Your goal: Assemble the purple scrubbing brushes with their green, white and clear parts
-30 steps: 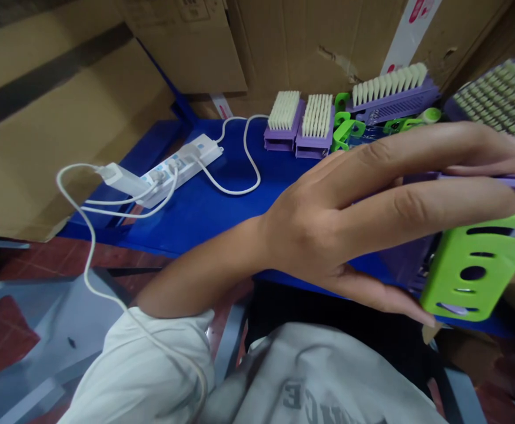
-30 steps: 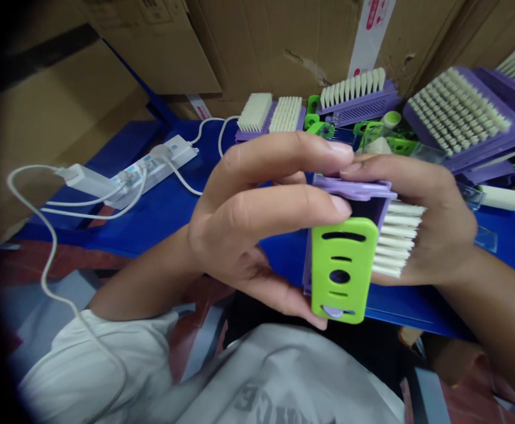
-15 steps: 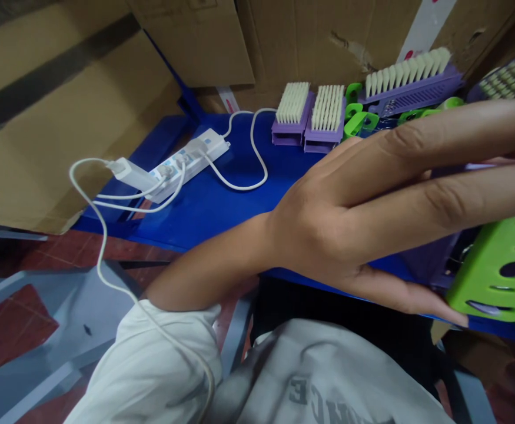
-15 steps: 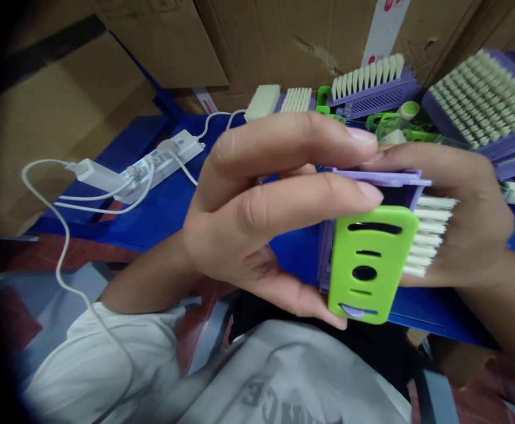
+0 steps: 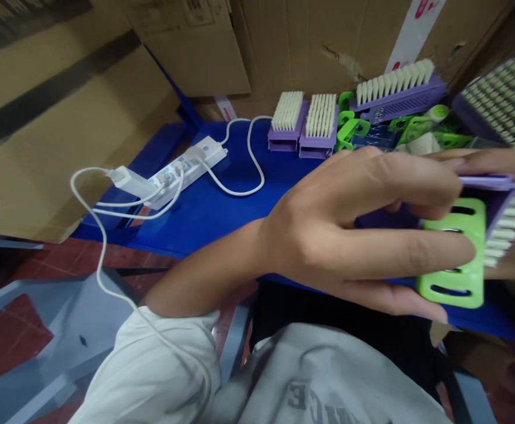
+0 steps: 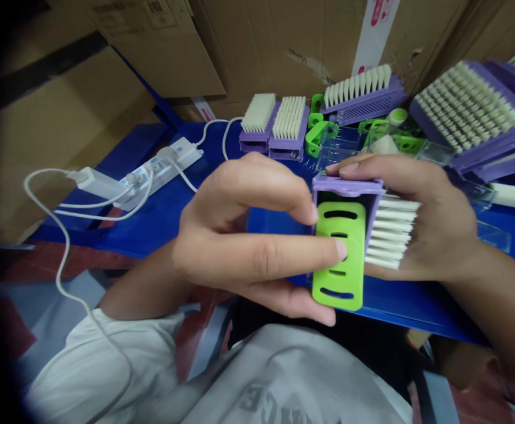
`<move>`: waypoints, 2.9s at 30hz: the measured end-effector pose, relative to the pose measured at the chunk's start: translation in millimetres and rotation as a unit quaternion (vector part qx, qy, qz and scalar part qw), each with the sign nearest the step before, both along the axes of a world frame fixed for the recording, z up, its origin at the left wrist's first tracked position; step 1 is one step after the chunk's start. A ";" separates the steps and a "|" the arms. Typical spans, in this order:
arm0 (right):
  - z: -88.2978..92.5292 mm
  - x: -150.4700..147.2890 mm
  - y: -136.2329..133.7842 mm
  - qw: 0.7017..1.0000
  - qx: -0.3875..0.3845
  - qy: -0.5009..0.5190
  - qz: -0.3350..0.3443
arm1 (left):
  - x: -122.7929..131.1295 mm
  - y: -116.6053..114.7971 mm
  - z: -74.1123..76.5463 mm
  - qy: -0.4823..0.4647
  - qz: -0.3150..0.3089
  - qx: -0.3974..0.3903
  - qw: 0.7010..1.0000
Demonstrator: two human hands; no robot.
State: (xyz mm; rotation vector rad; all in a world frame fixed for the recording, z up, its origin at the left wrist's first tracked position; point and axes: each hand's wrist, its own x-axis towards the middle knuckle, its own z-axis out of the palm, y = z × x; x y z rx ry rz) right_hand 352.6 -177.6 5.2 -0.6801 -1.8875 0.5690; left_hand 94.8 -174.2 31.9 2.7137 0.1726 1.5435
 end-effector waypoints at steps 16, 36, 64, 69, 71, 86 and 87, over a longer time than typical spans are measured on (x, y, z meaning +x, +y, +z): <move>-9.2 8.0 16.6 0.962 0.225 -0.126 -0.089 | 2.1 15.6 -5.8 0.057 0.067 0.015 0.996; -7.6 0.8 16.1 0.968 0.205 -0.131 -0.065 | -4.2 11.2 9.6 0.155 0.109 0.074 0.979; -8.8 5.6 19.3 0.973 0.165 -0.159 -0.003 | -2.5 19.2 -1.5 0.094 0.069 0.138 0.984; -10.1 3.1 19.2 0.969 0.179 -0.169 0.007 | -4.0 11.6 1.0 -0.011 0.053 0.051 0.997; -10.6 3.9 19.8 0.968 0.177 -0.178 0.006 | -7.2 8.9 6.4 -0.021 0.042 0.066 0.997; -12.5 6.2 15.5 0.981 0.147 -0.127 0.002 | 4.7 20.1 -7.4 -0.009 0.064 0.082 0.995; -12.3 6.1 15.2 0.982 0.141 -0.124 0.002 | 5.7 20.0 -8.2 -0.009 0.064 0.079 0.995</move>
